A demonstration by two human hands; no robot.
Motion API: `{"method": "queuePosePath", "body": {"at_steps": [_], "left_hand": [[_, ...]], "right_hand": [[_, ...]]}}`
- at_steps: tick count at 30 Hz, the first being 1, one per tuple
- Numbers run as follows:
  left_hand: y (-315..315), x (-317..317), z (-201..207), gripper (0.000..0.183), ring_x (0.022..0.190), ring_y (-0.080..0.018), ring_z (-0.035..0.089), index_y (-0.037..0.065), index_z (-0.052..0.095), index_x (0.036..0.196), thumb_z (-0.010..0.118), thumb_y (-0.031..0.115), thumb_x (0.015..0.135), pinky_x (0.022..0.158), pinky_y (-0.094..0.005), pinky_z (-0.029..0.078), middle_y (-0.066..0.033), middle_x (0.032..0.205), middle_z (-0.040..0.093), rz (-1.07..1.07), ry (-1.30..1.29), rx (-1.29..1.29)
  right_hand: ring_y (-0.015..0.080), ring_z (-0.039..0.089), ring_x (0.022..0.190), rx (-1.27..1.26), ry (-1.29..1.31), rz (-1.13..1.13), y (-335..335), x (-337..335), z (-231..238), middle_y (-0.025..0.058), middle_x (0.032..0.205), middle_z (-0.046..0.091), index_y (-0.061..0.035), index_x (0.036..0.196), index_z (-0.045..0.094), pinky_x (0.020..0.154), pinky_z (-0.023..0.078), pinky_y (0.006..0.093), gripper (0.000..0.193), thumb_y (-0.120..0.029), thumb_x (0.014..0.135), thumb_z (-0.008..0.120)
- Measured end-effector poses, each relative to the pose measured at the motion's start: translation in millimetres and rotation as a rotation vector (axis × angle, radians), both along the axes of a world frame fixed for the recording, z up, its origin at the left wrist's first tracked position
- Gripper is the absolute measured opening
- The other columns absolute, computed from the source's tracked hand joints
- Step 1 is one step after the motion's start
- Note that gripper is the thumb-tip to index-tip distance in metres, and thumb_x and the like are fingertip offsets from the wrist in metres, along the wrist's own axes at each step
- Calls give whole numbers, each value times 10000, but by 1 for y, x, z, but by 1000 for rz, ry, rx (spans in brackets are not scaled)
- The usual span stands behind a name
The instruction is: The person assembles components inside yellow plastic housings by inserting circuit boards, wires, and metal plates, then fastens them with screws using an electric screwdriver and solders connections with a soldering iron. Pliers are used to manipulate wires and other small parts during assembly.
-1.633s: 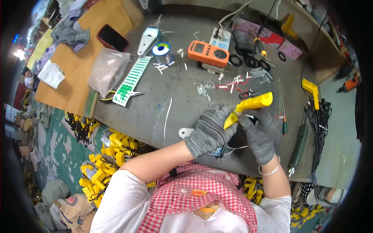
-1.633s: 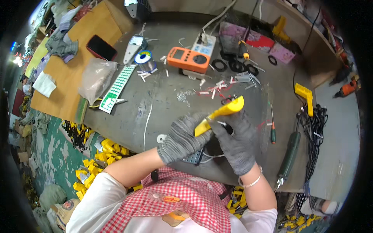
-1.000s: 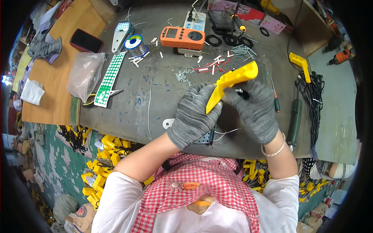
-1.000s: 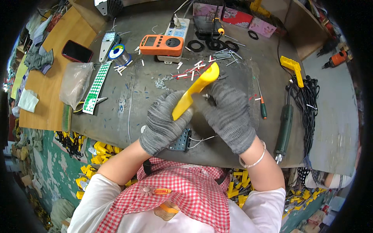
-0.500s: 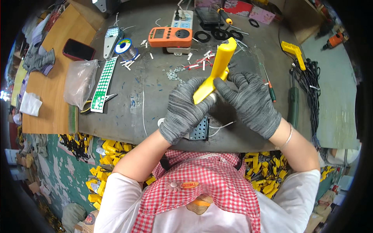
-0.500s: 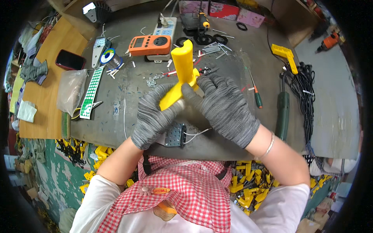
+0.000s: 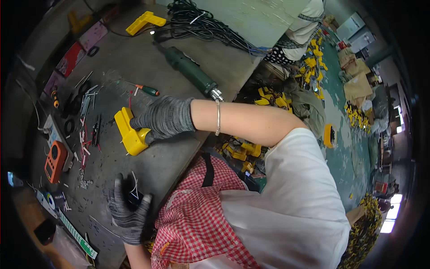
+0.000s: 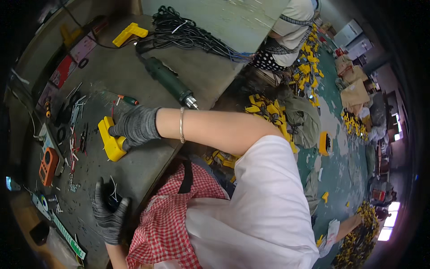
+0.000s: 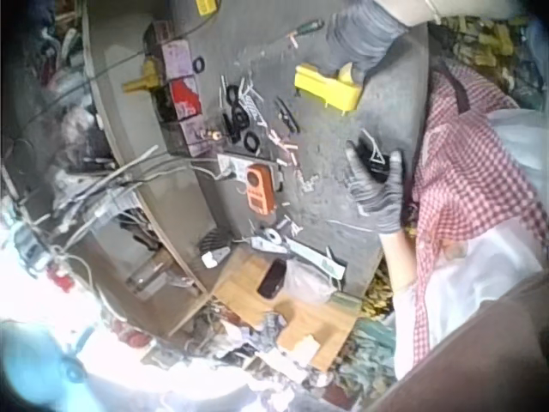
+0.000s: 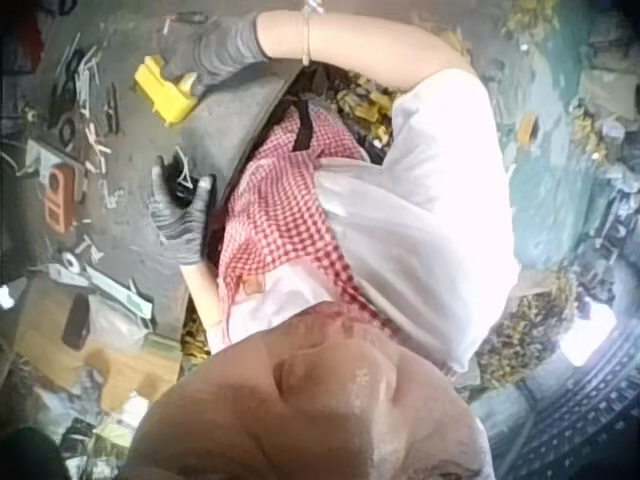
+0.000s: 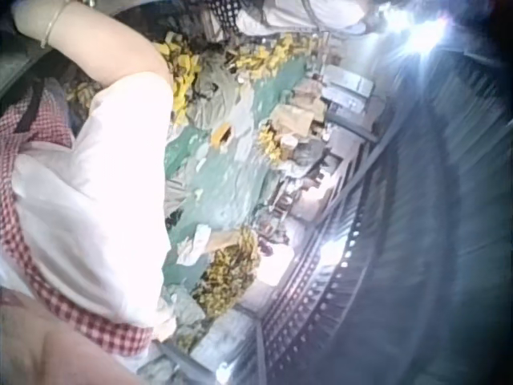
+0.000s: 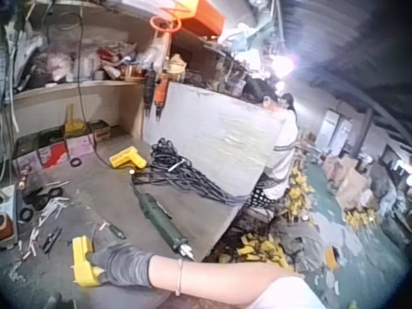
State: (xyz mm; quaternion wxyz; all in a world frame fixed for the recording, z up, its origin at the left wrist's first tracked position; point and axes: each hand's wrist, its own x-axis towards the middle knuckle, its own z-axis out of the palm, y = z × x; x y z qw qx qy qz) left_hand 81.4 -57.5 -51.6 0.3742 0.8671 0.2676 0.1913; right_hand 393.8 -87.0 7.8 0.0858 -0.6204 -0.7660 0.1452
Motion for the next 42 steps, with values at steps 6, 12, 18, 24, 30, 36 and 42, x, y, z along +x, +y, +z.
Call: {"method": "queuePosePath", "body": {"at_steps": [6,12,18,24,30,36,42], "left_hand": [[-11,7,2,980,1160,-273,569,49,291,1478,849,-3,674,980,-426,502,-140,1369,486,45,-296,-392],[4,1,8,1101,1047,-300,650,25,284,1466,922,298,611,917,-389,518,-174,1181,639,26,-129,14],[5,4,19,1097,1043,-343,625,12,338,1456,911,344,582,922,-404,491,-172,1110,632,70,-159,103],[5,-4,5,1118,1015,-358,616,32,330,1478,899,378,581,915,-421,488,-188,1125,612,96,-217,29],[5,-3,18,1095,915,-351,585,49,329,1490,865,405,604,878,-444,472,-188,1017,601,116,-35,102],[10,-5,9,1044,876,-356,574,52,348,1482,849,386,629,840,-446,475,-188,976,590,47,-105,122],[8,-7,16,971,893,-359,578,25,389,1444,845,318,638,859,-447,473,-190,991,588,215,-70,273]], "right_hand": [[304,663,957,-35,509,190,-31,-32,4,128,1015,685,-129,1224,601,862,511,402,478,-388,829,671],[295,643,1008,23,176,182,-44,-19,-12,115,1043,673,-104,1101,671,828,525,418,408,-356,789,746],[324,673,925,-53,236,213,-27,-28,47,154,1029,694,-87,1141,661,845,527,408,448,-352,789,738],[318,674,845,-129,118,252,-4,-56,35,139,913,690,-91,1122,666,767,529,419,407,-347,808,704],[312,680,882,-112,180,264,-1,-58,19,128,973,699,-91,1127,658,780,535,408,425,-363,804,711],[322,658,946,-248,315,166,-9,-62,4,139,1020,680,-101,1151,643,867,509,407,409,-364,841,693],[341,580,1071,363,48,-225,-11,16,-17,190,1129,613,-35,1193,591,954,449,428,449,-347,877,661]]}}
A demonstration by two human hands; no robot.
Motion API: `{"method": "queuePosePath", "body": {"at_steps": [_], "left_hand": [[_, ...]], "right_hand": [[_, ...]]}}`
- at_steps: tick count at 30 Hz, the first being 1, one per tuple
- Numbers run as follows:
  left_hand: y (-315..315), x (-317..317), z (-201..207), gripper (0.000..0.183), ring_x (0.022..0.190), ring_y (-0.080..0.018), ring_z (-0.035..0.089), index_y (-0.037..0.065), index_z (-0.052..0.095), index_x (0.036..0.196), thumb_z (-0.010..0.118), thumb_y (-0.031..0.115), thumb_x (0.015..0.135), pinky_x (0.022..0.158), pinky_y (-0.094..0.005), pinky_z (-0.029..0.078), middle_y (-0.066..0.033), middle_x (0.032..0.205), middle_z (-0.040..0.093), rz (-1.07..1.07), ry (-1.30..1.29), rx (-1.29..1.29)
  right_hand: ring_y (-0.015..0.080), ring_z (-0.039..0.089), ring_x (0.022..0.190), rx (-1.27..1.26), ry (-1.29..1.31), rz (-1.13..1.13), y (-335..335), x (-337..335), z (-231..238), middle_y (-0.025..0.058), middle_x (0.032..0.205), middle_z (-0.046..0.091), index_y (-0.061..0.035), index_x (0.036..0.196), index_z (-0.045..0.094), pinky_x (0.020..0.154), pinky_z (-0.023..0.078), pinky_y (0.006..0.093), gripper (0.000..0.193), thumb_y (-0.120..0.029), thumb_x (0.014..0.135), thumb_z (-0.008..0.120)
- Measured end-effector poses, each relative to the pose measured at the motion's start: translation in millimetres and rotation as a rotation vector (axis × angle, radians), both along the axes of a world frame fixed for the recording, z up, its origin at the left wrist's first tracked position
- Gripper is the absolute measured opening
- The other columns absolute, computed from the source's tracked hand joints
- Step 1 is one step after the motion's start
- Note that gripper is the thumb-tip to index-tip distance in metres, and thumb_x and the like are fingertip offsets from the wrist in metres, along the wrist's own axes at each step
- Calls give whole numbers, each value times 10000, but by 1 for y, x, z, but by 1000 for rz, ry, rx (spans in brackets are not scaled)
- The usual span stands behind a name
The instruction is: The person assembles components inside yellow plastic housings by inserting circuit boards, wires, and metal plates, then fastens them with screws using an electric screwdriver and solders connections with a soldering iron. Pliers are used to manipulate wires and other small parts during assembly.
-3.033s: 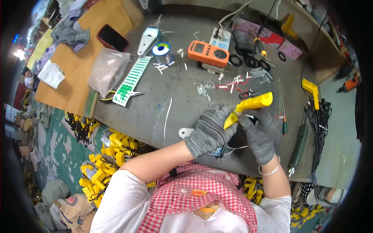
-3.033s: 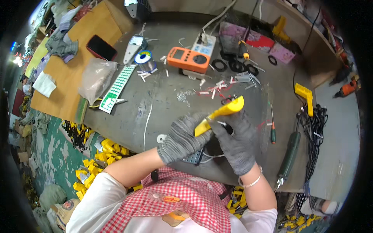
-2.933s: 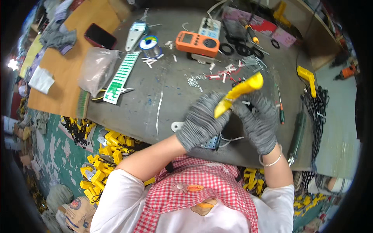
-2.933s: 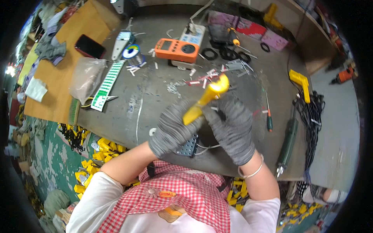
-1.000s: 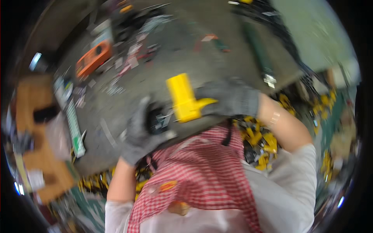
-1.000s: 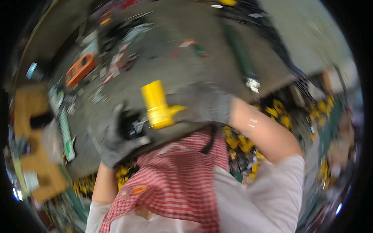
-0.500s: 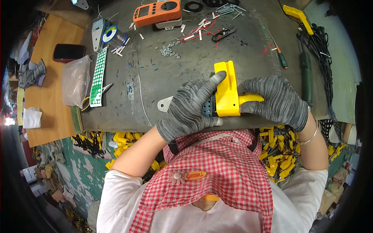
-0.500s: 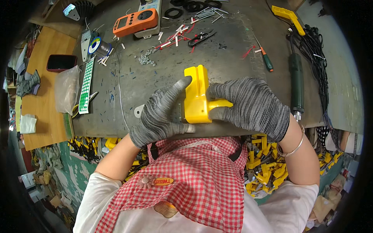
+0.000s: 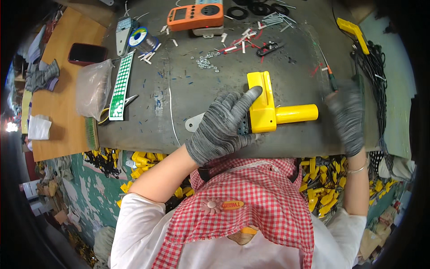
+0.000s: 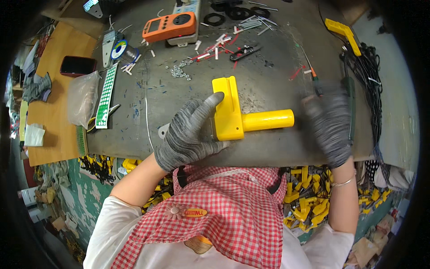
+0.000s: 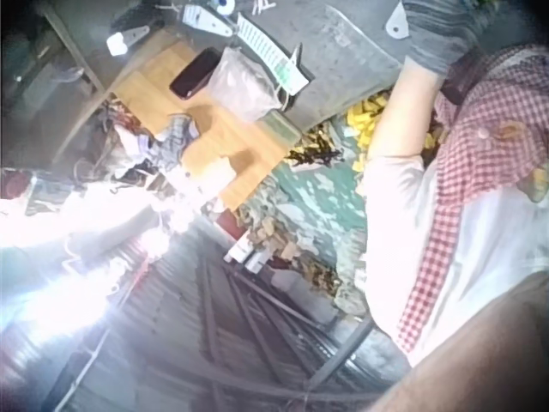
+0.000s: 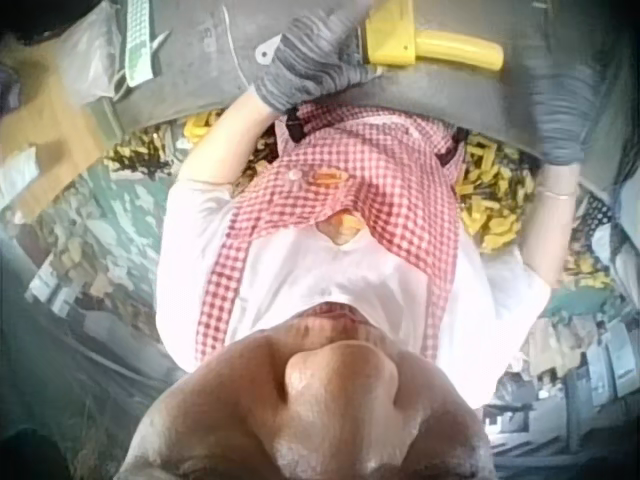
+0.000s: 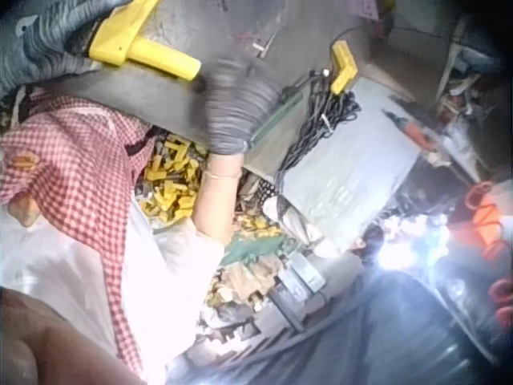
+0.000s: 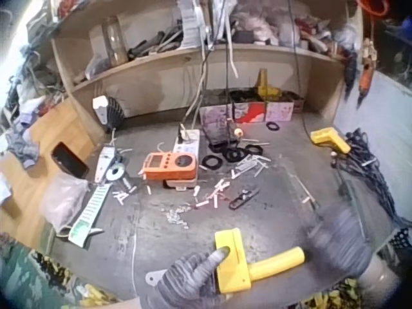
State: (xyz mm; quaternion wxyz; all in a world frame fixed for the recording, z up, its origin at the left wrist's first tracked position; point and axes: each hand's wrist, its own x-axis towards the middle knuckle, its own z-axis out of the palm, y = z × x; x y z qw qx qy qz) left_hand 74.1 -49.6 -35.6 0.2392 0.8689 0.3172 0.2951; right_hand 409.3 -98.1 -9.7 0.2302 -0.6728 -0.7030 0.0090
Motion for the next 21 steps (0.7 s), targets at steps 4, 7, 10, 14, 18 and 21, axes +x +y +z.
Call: {"method": "queuePosePath", "body": {"at_steps": [4,7,10,14,18,21], "left_hand": [[3,2,3,947,987,-379,564,12,392,1430,847,303,652,913,-457,460,-220,1096,574,-40,-37,-45],[4,-2,6,958,1005,-380,558,15,384,1436,851,315,655,917,-454,458,-227,1111,573,-16,33,-110],[6,-1,2,956,971,-375,592,19,416,1409,878,318,628,884,-443,486,-217,1078,599,9,19,-68],[5,1,5,952,951,-377,628,24,459,1371,915,300,583,860,-425,516,-202,1065,627,40,74,-134],[7,0,5,944,1007,-361,628,20,473,1359,923,278,571,911,-406,509,-193,1144,627,34,26,-26],[5,1,5,935,1022,-356,627,20,480,1354,924,274,571,922,-405,504,-195,1159,625,34,46,-74]], "right_hand": [[324,603,991,-102,-673,-554,-12,107,-14,215,1116,618,-7,1189,580,891,471,410,501,-366,855,685],[258,606,949,-441,212,-600,-10,125,-10,154,1146,577,28,1295,487,843,512,349,592,-317,855,683],[249,627,823,-307,1073,-403,-21,97,3,123,956,622,-19,1180,562,746,552,407,457,-252,816,711],[261,613,857,37,1805,-306,-13,5,20,120,954,631,-44,1067,587,853,552,493,344,-222,805,719],[295,591,871,-6,2342,-181,24,-25,14,112,891,615,-50,938,584,990,435,566,234,-169,771,699],[267,564,810,99,2344,-135,35,-45,7,83,817,567,-52,921,570,940,451,511,243,-114,704,661]]}}
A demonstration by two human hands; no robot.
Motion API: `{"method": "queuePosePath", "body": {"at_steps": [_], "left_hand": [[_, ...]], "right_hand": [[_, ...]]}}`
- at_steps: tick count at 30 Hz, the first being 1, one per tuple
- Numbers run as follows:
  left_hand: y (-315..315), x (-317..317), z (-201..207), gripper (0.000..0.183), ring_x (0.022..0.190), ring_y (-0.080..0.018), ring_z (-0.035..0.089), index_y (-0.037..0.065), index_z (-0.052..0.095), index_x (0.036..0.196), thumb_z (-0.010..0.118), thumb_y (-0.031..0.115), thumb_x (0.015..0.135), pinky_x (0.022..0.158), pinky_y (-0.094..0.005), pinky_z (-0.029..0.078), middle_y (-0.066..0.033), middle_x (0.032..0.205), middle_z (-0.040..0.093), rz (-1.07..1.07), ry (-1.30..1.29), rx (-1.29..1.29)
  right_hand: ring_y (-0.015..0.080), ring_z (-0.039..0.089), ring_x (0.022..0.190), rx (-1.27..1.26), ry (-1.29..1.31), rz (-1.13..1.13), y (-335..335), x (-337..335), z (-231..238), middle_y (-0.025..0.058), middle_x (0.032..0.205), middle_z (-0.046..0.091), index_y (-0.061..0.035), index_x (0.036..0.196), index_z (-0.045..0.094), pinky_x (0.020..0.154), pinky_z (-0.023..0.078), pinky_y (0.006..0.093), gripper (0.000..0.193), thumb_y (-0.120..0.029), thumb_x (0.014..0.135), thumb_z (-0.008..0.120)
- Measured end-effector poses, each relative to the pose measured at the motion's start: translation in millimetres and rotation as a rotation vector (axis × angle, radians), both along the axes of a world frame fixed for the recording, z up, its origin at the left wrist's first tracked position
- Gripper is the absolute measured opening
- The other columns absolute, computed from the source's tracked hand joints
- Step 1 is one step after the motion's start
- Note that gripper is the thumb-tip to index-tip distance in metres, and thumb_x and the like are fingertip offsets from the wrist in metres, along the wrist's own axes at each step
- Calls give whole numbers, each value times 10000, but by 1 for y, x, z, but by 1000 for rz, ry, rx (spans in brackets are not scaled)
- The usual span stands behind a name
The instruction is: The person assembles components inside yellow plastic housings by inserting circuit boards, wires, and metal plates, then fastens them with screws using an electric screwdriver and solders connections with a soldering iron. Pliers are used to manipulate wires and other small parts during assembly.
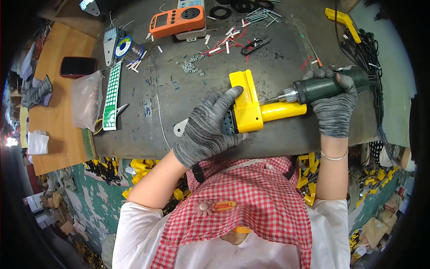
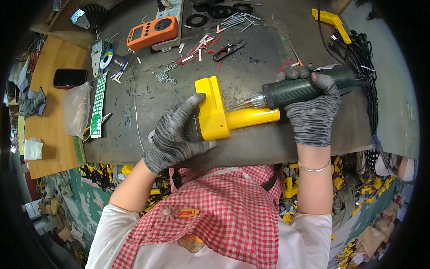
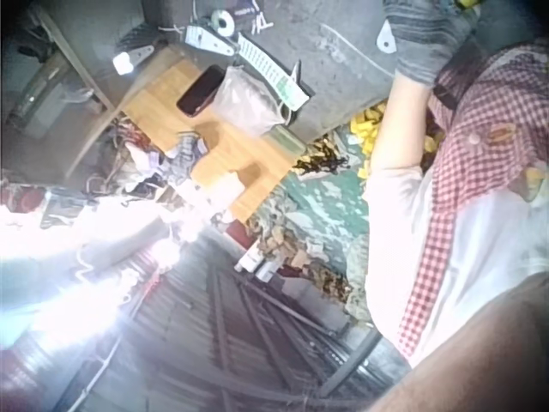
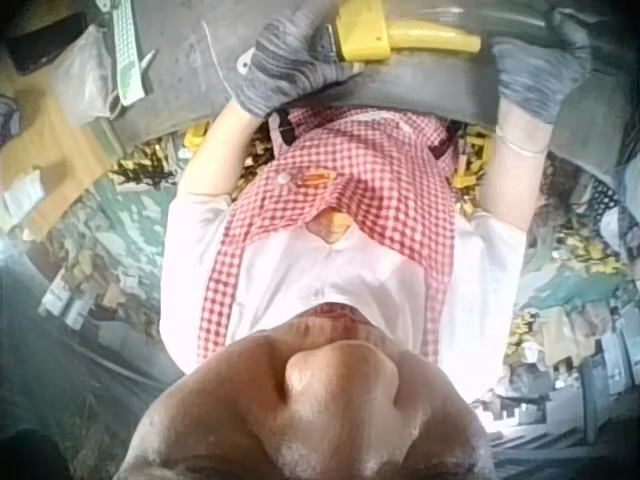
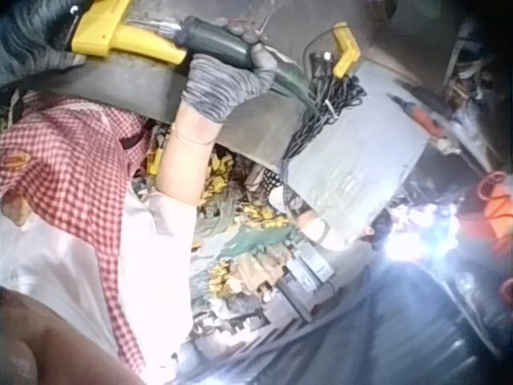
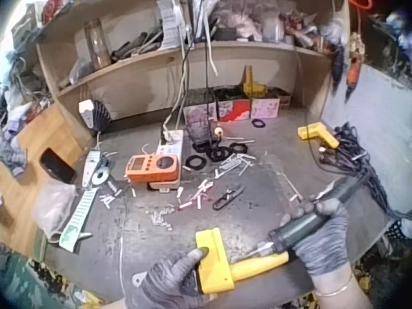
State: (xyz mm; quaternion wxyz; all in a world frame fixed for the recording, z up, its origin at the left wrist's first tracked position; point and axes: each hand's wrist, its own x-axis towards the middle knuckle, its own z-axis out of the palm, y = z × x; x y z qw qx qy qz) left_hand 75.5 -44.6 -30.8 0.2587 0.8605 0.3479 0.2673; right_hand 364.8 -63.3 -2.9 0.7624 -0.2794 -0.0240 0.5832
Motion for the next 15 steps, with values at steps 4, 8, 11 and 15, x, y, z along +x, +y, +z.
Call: {"method": "queuePosePath", "body": {"at_steps": [4,8,11,15], "left_hand": [[2,1,4,924,1013,-355,628,19,487,1349,921,264,570,908,-407,506,-193,1148,629,-15,15,-14],[0,-1,0,932,982,-351,629,20,478,1359,915,269,574,889,-415,509,-185,1110,634,-10,-13,-12],[0,-3,2,950,958,-342,624,20,460,1372,911,282,578,885,-418,506,-180,1087,629,4,32,-28],[3,-1,8,938,942,-341,593,44,432,1388,885,335,621,900,-417,477,-171,1045,587,28,-20,-102]], "right_hand": [[227,524,759,21,2,-13,1,-7,-3,64,772,513,-49,905,558,877,441,447,269,-104,651,628],[209,505,737,71,5,10,1,-13,-7,49,760,489,-39,933,557,851,428,425,314,-123,645,648],[196,509,747,107,36,31,-1,-16,-9,13,744,493,-79,872,550,861,433,460,250,-106,656,673],[196,507,748,129,-6,20,1,-8,-15,39,763,480,-24,995,550,859,430,431,385,-140,652,680]]}}
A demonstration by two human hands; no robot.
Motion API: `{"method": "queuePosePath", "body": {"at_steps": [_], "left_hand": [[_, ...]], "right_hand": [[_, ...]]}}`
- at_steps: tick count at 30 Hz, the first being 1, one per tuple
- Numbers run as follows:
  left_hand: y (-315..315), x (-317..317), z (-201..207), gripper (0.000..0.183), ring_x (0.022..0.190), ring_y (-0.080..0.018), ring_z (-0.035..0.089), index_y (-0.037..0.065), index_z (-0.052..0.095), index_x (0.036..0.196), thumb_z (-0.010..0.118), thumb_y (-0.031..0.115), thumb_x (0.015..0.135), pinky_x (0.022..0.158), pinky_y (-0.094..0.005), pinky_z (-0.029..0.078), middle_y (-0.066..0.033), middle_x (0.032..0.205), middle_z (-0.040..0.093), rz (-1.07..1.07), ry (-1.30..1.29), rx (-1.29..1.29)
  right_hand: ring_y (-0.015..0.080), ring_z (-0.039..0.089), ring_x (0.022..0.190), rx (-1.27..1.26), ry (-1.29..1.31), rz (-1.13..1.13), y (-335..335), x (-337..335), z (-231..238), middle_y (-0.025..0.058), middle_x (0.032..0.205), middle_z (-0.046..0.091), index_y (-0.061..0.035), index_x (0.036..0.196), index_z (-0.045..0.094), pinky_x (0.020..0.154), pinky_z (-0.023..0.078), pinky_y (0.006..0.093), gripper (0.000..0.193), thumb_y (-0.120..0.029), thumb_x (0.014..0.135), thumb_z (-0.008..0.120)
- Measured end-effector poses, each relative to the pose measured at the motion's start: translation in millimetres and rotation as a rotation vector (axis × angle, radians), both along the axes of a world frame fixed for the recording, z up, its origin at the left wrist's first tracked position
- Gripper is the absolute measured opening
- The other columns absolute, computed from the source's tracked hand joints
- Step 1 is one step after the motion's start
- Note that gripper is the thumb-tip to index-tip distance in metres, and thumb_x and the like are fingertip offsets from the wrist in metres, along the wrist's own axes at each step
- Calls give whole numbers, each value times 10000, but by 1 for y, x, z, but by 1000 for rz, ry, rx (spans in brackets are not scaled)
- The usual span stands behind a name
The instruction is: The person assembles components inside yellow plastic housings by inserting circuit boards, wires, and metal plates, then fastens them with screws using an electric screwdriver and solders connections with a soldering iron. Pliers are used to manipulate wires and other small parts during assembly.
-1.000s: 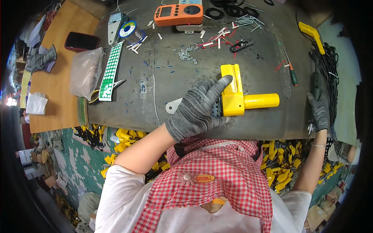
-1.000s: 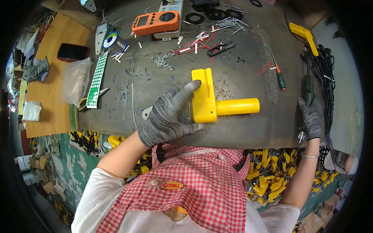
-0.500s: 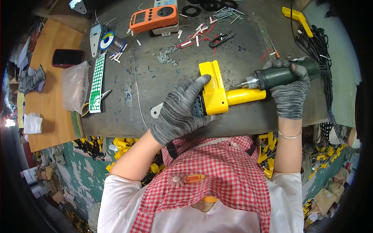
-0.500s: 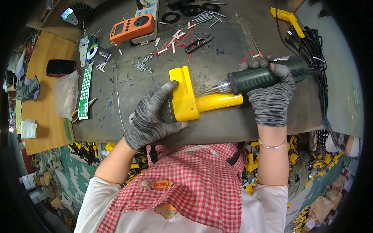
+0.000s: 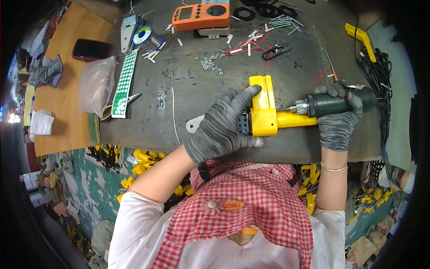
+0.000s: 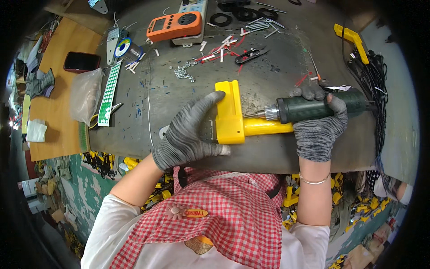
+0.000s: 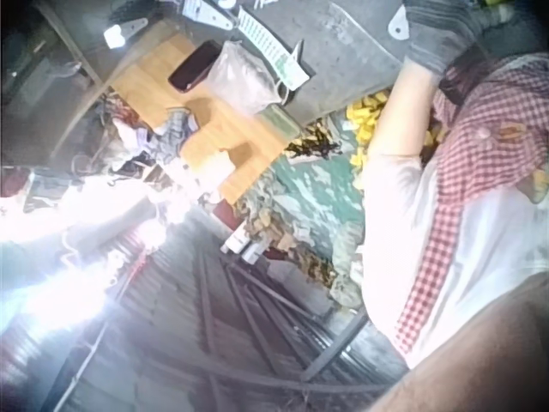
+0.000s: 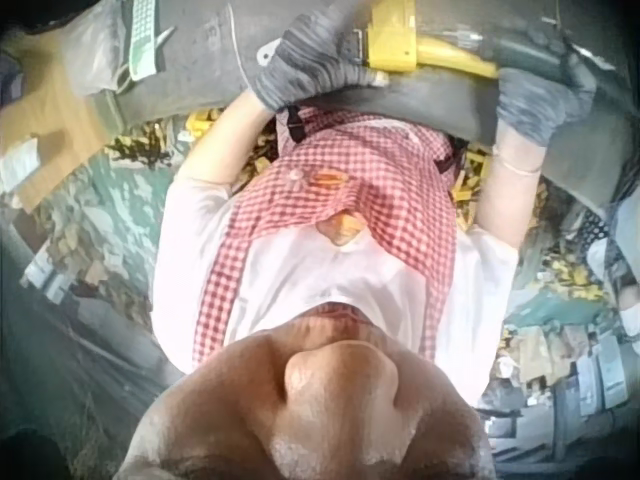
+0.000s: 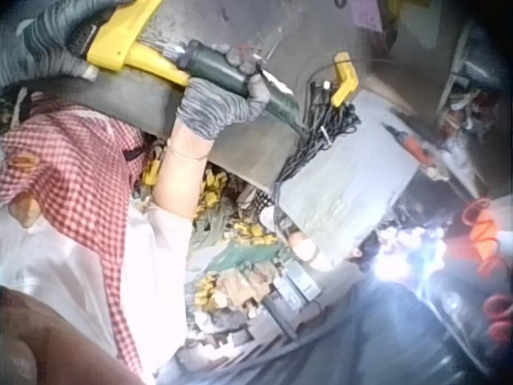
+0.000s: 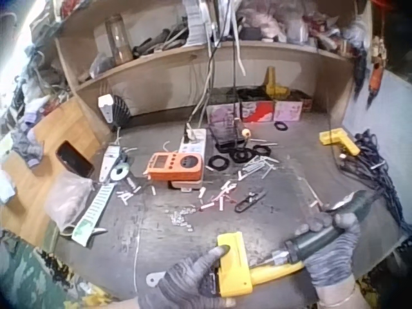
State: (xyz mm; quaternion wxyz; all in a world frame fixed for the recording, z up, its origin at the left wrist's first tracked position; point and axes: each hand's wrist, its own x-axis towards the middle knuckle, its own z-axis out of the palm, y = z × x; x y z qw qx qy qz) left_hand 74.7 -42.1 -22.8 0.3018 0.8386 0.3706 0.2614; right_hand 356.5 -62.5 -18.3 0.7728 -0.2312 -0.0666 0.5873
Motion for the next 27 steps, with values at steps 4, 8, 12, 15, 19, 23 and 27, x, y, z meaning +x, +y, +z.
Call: {"method": "queuePosePath", "body": {"at_steps": [4,8,12,15,19,23,27], "left_hand": [[35,-15,6,534,934,-325,625,26,611,1133,812,321,736,876,-408,501,-171,1008,638,135,-288,-492],[64,-11,1,255,938,-347,623,19,680,928,676,253,828,835,-425,505,-206,952,656,479,461,94],[80,-6,-4,242,946,-357,617,19,677,943,641,229,828,845,-437,494,-210,946,653,332,491,52],[82,-11,-10,270,898,-355,630,19,645,983,668,216,800,839,-421,503,-194,958,654,312,435,138],[42,-18,1,220,750,-262,649,29,622,943,718,134,776,721,-358,535,-126,896,663,303,142,67],[-5,-24,-4,209,664,-139,600,58,626,928,757,91,768,640,-286,521,-47,820,645,315,-97,-204],[-5,-26,-13,224,648,-67,561,82,633,942,774,78,768,608,-240,504,4,789,625,188,-194,42]], "right_hand": [[219,511,749,-86,-39,3,4,-5,3,51,742,507,-57,793,526,880,420,432,236,-151,663,699],[219,517,751,-86,-45,21,4,-8,4,57,742,508,-53,786,521,893,423,435,244,-157,665,705],[215,520,748,-34,-21,32,3,-11,6,54,745,511,-51,787,520,885,427,435,236,-143,668,702],[212,520,746,-38,-21,20,3,-13,9,50,746,511,-50,798,521,877,426,433,227,-136,677,693],[207,525,749,8,-26,25,2,-12,9,45,747,513,-47,833,528,891,427,436,227,-136,700,689],[207,528,750,-8,-36,33,2,-14,10,41,747,521,-45,849,535,901,425,431,227,-133,709,691],[201,514,762,-17,-61,0,3,-13,9,31,757,493,-26,954,549,858,439,447,334,-139,674,693]]}}
